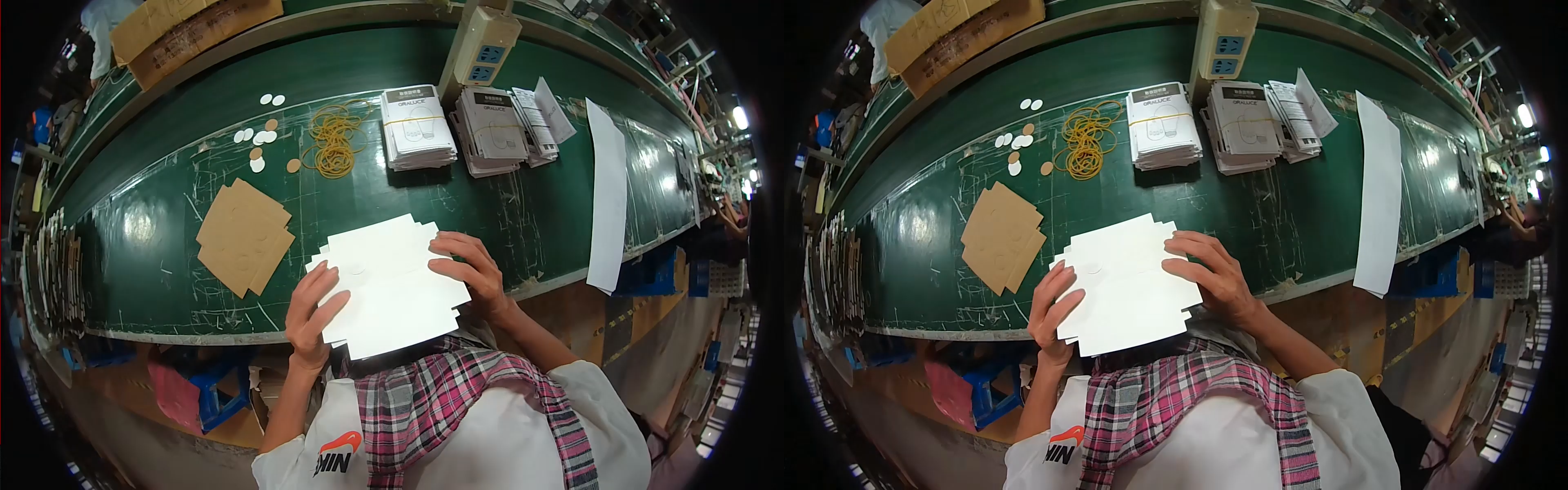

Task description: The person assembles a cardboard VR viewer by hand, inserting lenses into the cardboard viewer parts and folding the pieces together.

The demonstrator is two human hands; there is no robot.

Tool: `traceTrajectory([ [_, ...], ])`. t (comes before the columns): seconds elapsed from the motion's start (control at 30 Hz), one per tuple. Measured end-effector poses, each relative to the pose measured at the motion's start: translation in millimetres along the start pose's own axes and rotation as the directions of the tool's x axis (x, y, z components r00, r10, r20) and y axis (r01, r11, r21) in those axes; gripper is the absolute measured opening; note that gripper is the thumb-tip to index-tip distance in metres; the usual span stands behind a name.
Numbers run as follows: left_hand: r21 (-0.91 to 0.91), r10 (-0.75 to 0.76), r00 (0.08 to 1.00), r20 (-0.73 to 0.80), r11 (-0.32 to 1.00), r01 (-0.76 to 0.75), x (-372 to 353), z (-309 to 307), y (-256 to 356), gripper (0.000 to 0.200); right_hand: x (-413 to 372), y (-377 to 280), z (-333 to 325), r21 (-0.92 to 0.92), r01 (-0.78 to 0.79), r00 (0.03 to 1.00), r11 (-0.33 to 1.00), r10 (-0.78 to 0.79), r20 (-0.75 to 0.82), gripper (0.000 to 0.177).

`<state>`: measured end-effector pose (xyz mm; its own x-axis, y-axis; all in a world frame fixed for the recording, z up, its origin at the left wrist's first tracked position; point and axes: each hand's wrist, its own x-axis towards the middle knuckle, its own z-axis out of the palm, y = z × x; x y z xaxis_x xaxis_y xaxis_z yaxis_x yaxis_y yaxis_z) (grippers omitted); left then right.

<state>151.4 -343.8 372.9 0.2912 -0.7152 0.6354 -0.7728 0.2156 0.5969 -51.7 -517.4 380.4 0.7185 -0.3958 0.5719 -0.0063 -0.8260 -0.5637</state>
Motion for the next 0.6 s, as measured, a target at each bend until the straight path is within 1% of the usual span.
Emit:
traceTrajectory([
  [0.03, -0.003, -0.017, 1.0, -0.026, 1.0, 0.017, 1.0, -1.8, 0.4, 0.018, 2.1, 0.0, 1.7, 0.031, 0.006, 1.0, 1.0, -0.006, 0.012, 0.034],
  [0.07, -0.048, -0.041, 0.998, -0.042, 0.998, 0.039, 1.2, -5.0, -1.1, 0.017, 4.5, 0.2, 3.4, 0.063, 0.013, 1.0, 0.998, -0.014, 0.024, 0.034],
  [0.17, -0.013, -0.063, 0.998, -0.002, 0.998, 0.063, 3.1, -18.7, -4.5, 0.016, 17.2, -1.1, 7.3, 0.144, 0.018, 0.999, 0.989, -0.024, 0.037, 0.037],
  [0.2, -0.042, -0.09, 0.996, -0.011, 0.995, 0.089, 3.7, -21.2, -6.4, 0.017, 22.4, -1.0, 9.2, 0.168, 0.018, 0.999, 0.986, -0.024, 0.038, 0.039],
  [0.3, -0.208, -0.306, 0.95, 0.059, 0.927, 0.311, 5.0, -32.6, -5.8, 0.019, 35.1, 0.9, 15.0, 0.232, -0.143, 0.99, 0.962, 0.136, 0.044, 0.042],
  [0.33, -0.182, -0.404, 0.911, 0.084, 0.892, 0.413, 8.9, -35.8, -0.2, 0.016, 41.6, -3.3, 18.0, 0.32, -0.264, 0.964, 0.91, 0.258, 0.06, 0.041],
  [0.37, -0.283, -0.51, 0.856, 0.08, 0.812, 0.511, 9.2, -37.2, 0.7, 0.015, 43.8, -1.9, 19.8, 0.296, -0.337, 0.941, 0.894, 0.326, 0.089, 0.034],
  [0.43, -0.473, -0.692, 0.713, 0.114, 0.594, 0.651, 9.6, -39.8, 1.6, 0.014, 50.3, 2.0, 27.8, 0.381, -0.508, 0.861, 0.772, 0.469, 0.198, 0.031],
  [0.47, -0.51, -0.729, 0.681, 0.067, 0.561, 0.652, 16.2, -36.5, 5.8, 0.014, 51.0, 3.3, 35.4, 0.433, -0.527, 0.845, 0.732, 0.505, 0.175, 0.031],
  [0.53, -0.631, -0.806, 0.586, 0.081, 0.414, 0.656, 1.4, -29.3, -14.9, 0.018, 49.8, 6.4, 51.7, 0.533, -0.553, 0.804, 0.64, 0.578, 0.141, 0.03],
  [0.57, -0.685, -0.84, 0.535, 0.094, 0.335, 0.647, 0.2, -27.8, -20.1, 0.02, 49.5, 8.0, 55.4, 0.478, -0.54, 0.813, 0.692, 0.575, 0.086, 0.031],
  [0.6, -0.754, -0.853, 0.512, 0.102, 0.27, 0.599, 1.3, -25.9, -18.7, 0.023, 49.7, 9.5, 58.6, 0.419, -0.526, 0.823, 0.74, 0.567, 0.032, 0.031],
])
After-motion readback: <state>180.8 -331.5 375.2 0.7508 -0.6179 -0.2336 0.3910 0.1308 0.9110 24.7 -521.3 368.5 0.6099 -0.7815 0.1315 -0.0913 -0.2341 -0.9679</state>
